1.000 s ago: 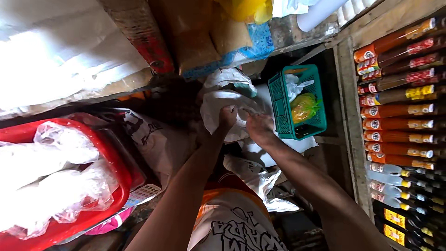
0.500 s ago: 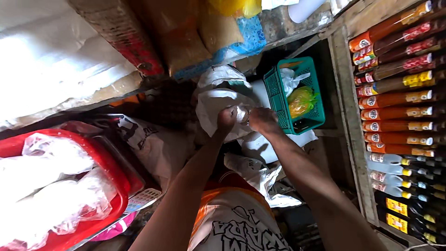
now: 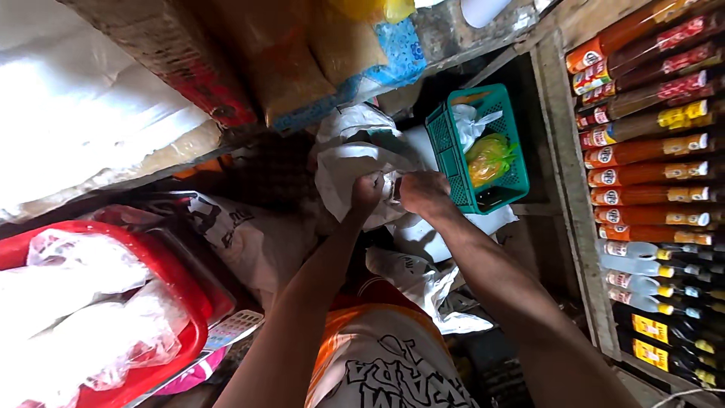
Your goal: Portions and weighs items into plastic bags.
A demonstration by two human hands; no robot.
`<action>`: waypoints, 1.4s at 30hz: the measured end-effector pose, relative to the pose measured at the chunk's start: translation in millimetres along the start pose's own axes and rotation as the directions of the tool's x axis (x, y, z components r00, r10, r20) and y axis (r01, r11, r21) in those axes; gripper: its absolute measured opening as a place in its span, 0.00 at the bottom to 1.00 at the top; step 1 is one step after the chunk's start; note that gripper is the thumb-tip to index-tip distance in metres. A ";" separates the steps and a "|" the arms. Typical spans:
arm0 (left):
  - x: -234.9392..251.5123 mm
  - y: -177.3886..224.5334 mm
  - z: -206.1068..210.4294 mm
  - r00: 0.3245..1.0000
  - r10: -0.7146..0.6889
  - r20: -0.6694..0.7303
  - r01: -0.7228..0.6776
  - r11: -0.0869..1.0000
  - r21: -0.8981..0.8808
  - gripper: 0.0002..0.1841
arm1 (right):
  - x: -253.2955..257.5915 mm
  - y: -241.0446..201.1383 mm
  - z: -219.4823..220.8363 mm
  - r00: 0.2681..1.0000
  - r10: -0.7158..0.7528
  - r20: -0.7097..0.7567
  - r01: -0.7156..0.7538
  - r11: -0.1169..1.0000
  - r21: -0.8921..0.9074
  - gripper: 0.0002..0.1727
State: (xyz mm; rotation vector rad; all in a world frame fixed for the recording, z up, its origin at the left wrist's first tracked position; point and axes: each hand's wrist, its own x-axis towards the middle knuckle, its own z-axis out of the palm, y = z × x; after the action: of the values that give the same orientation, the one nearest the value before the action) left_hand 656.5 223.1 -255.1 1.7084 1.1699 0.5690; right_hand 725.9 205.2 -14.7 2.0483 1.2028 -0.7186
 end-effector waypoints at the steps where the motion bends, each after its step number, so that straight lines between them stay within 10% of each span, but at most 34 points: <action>1: -0.1 0.4 0.1 1.000 0.017 -0.020 -0.017 1.000 -0.003 0.19 | 2.2 1.5 0.1 1.000 0.006 0.007 -0.007 1.000 0.016 0.15; 15: 6.5 9.2 -6.3 0.999 0.021 0.025 -0.019 0.996 -0.085 0.18 | -15.2 8.4 -29.2 0.999 -0.046 0.022 0.046 0.999 0.002 0.13; 21: 10.6 21.6 -44.6 0.980 -0.113 0.161 0.082 0.978 0.191 0.17 | -20.8 70.0 -31.1 1.000 -0.015 -0.010 0.016 0.999 0.045 0.16; 34: -9.6 18.4 -131.6 0.974 -0.179 -0.135 0.200 0.967 0.157 0.18 | 192.0 -1.0 149.2 0.973 -0.101 -0.208 0.179 0.899 0.400 0.29; 42: -47.2 13.3 -163.1 0.954 -0.107 -0.282 0.101 0.994 -0.034 0.10 | 268.5 -38.0 186.4 0.977 -0.022 -0.212 0.133 0.841 0.524 0.28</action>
State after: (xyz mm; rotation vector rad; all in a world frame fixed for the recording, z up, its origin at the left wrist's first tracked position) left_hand 514.4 252.2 -165.9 1.5726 1.4426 0.7758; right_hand 782.9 222.7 -338.3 2.5949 1.3066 -0.9989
